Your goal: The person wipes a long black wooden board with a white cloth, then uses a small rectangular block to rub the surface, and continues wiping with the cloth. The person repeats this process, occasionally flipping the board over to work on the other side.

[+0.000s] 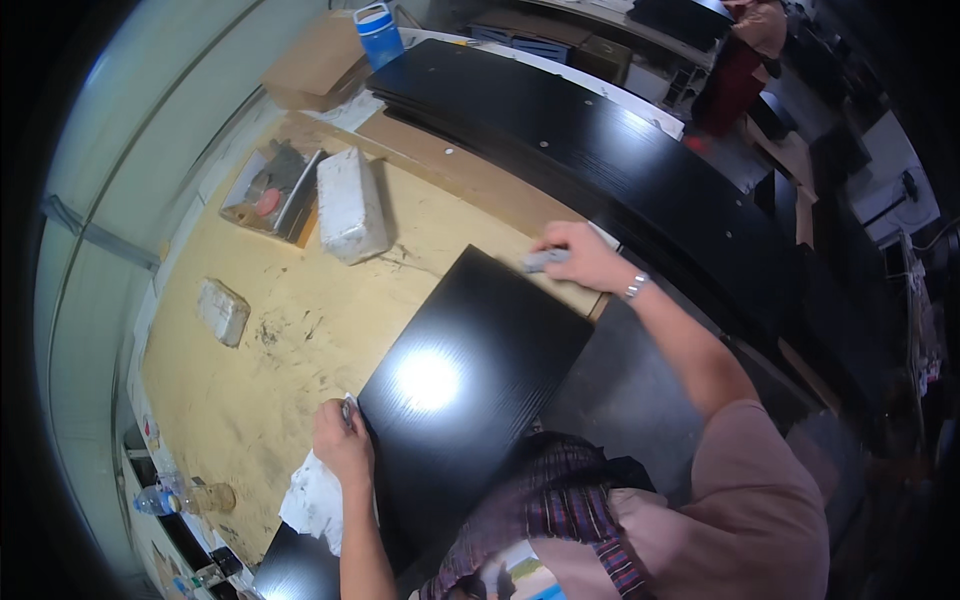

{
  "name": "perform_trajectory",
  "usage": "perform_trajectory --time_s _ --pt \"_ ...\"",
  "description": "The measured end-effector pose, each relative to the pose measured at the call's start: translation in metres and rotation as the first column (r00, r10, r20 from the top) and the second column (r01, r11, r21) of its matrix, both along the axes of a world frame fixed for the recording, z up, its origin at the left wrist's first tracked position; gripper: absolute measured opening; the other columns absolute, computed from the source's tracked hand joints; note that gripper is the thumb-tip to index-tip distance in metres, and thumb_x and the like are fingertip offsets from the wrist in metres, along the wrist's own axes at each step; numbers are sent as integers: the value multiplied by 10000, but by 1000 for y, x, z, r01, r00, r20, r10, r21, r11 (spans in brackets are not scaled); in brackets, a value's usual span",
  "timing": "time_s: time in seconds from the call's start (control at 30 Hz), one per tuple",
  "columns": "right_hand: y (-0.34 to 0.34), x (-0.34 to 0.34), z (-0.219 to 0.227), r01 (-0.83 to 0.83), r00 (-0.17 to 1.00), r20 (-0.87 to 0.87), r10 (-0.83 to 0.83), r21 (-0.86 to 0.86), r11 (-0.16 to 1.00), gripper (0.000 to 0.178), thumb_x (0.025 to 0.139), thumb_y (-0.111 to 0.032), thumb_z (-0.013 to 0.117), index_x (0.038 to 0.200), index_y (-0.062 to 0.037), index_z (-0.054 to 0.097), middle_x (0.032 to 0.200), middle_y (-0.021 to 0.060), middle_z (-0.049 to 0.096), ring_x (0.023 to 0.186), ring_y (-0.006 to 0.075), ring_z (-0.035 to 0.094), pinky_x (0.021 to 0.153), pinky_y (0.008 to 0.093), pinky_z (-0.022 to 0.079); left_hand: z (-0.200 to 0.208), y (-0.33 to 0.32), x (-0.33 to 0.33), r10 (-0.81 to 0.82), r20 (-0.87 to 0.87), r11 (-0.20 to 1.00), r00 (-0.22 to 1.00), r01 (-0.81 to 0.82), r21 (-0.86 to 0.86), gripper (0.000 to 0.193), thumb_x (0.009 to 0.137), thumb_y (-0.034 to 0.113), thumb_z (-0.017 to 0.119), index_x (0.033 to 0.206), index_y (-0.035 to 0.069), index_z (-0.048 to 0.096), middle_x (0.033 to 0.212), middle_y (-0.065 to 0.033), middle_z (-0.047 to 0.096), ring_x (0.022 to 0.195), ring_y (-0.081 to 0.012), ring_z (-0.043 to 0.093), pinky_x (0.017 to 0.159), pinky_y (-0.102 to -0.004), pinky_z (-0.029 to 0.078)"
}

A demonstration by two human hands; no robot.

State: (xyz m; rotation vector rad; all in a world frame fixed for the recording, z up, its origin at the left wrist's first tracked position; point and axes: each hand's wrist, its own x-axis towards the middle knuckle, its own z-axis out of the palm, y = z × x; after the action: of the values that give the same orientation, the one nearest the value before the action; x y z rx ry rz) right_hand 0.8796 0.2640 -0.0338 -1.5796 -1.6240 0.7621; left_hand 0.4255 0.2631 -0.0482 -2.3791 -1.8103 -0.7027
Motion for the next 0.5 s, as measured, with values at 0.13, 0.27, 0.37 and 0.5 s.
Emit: perform_trajectory --time_s 0.13,0.27,0.37,0.5 --pt "16 -27 -9 23 999 28 -25 53 998 284 708 -135 705 968 -29 747 886 96 663 859 271 626 795 357 508 -5 2 -7 -20 6 1000 1000 20 -2 147 858 79 703 931 53 578 863 -128 597 817 -352 602 706 -456 474" --pt "-49 -13 -2 -9 986 169 6 19 1000 261 696 -127 697 942 -58 748 892 97 675 887 293 610 818 367 503 -10 1 -13 -8 1 1000 1000 8 -4 148 868 79 697 946 48 576 878 -129 598 840 -355 605 717 -457 473" --pt "-125 7 12 56 986 158 -48 -46 997 252 686 -105 706 932 -57 739 913 86 679 912 271 617 826 366 499 -12 0 -13 -4 -6 1000 1000 3 -23 148 876 81 692 958 48 574 893 -127 600 854 -355 606 722 -457 472" --pt "-168 -9 6 370 921 91 -379 105 923 211 706 -58 718 917 -42 722 911 82 665 898 266 634 805 367 509 -10 -1 -10 -4 -20 999 1000 3 -37 136 893 89 678 969 49 573 905 -123 603 860 -356 602 730 -456 472"
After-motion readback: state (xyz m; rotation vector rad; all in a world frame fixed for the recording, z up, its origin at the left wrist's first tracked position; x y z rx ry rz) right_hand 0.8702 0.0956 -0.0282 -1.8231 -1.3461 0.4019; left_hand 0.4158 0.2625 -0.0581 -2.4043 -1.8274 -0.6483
